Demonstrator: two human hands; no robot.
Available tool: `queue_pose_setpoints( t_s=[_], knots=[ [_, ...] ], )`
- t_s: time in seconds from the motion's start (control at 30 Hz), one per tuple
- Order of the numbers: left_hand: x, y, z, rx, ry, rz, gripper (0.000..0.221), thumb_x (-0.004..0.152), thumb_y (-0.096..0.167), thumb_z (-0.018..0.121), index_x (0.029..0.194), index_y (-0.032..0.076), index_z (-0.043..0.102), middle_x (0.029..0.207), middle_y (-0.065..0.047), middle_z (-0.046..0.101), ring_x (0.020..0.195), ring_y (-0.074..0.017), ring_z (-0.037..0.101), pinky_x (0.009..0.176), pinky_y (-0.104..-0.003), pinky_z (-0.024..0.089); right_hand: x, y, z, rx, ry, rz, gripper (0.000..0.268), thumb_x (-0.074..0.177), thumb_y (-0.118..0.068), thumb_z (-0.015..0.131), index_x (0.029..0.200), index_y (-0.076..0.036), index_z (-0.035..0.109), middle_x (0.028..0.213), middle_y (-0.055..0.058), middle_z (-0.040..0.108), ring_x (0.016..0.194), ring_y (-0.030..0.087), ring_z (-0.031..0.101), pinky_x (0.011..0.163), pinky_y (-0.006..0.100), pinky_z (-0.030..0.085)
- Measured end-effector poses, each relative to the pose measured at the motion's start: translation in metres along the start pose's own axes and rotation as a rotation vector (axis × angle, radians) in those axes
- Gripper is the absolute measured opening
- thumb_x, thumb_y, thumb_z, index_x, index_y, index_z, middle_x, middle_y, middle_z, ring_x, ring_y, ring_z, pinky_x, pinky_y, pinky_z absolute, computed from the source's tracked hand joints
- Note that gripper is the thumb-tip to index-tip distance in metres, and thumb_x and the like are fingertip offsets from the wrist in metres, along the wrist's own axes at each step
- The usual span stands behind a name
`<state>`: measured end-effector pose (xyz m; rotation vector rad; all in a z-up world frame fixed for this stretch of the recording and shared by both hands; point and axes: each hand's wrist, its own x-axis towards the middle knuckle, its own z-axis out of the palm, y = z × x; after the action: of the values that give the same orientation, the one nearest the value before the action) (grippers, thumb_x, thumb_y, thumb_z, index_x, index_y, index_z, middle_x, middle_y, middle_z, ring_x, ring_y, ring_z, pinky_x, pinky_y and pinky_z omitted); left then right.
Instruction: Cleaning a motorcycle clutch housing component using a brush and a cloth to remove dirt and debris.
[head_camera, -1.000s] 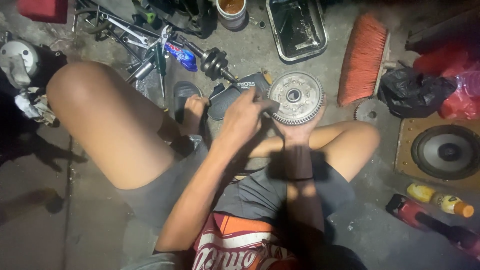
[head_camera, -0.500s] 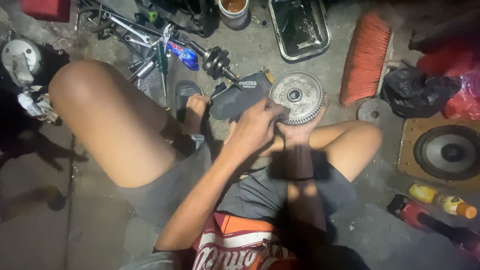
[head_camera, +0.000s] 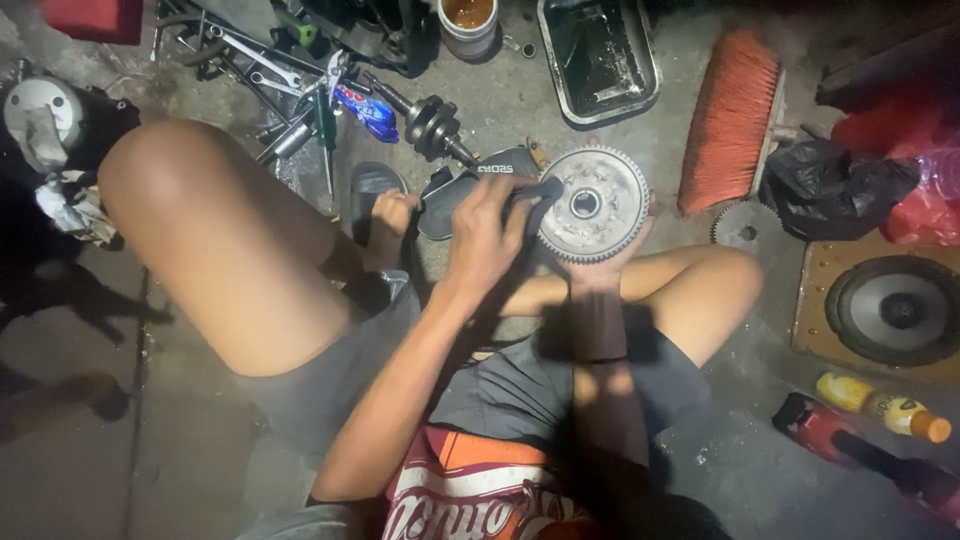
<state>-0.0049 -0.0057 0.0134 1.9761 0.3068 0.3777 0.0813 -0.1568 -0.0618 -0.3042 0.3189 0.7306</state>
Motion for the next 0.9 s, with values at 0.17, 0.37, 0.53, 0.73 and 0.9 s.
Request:
queue_pose_setpoints(
  t_s=[0.17,0.37,0.53,0.73,0.9],
  knots=[
    [0.005,-0.003,-0.006,-0.05,0.114,0.09,0.018,0.088,0.003,0.074,0.106,0.007,0.072,0.091,-0.013,0.068,0.09,-0.0346,0.072,0.08,-0.042,0.057,-0.005,0.002,0.01,-0.049,-0.073,0.059,0.075,0.077,-0.052,0.059,0.138,-0.007,0.057,0.123,0.018,0.058,0.115,0.039,0.055,0.101,0.067,0.042],
    [0.013,0.009,-0.016,-0.057,0.178,0.109,0.019,0.086,-0.001,0.075,0.103,0.007,0.074,0.092,-0.015,0.069,0.091,-0.0371,0.071,0.082,-0.045,0.057,-0.009,0.0,0.021,-0.096,-0.139,0.126,0.072,0.077,-0.049,0.059,0.135,-0.006,0.059,0.116,0.018,0.061,0.108,0.038,0.058,0.097,0.065,0.045],
    [0.016,-0.005,-0.019,-0.041,0.176,0.091,0.022,0.085,0.001,0.078,0.105,0.011,0.074,0.097,-0.011,0.067,0.096,-0.0331,0.07,0.088,-0.044,0.055,-0.024,0.011,0.029,-0.124,-0.088,0.124,0.061,0.076,-0.045,0.06,0.122,-0.006,0.066,0.106,0.019,0.066,0.102,0.037,0.064,0.094,0.062,0.05],
    [0.018,-0.02,-0.016,-0.103,0.072,-0.021,0.022,0.087,0.011,0.079,0.108,0.015,0.075,0.099,-0.014,0.072,0.101,-0.0374,0.07,0.09,-0.047,0.054,-0.021,0.008,0.016,-0.065,0.013,0.027,0.047,0.075,-0.044,0.064,0.103,-0.008,0.074,0.096,0.017,0.072,0.101,0.038,0.069,0.095,0.066,0.051],
    [0.015,-0.021,-0.011,-0.093,0.025,-0.11,0.024,0.082,0.013,0.081,0.105,0.019,0.079,0.1,-0.013,0.076,0.103,-0.0346,0.072,0.092,-0.044,0.055,-0.017,0.007,0.001,-0.066,-0.041,-0.044,0.05,0.077,-0.043,0.063,0.113,-0.01,0.073,0.11,0.014,0.071,0.111,0.034,0.067,0.103,0.065,0.047]
  ],
)
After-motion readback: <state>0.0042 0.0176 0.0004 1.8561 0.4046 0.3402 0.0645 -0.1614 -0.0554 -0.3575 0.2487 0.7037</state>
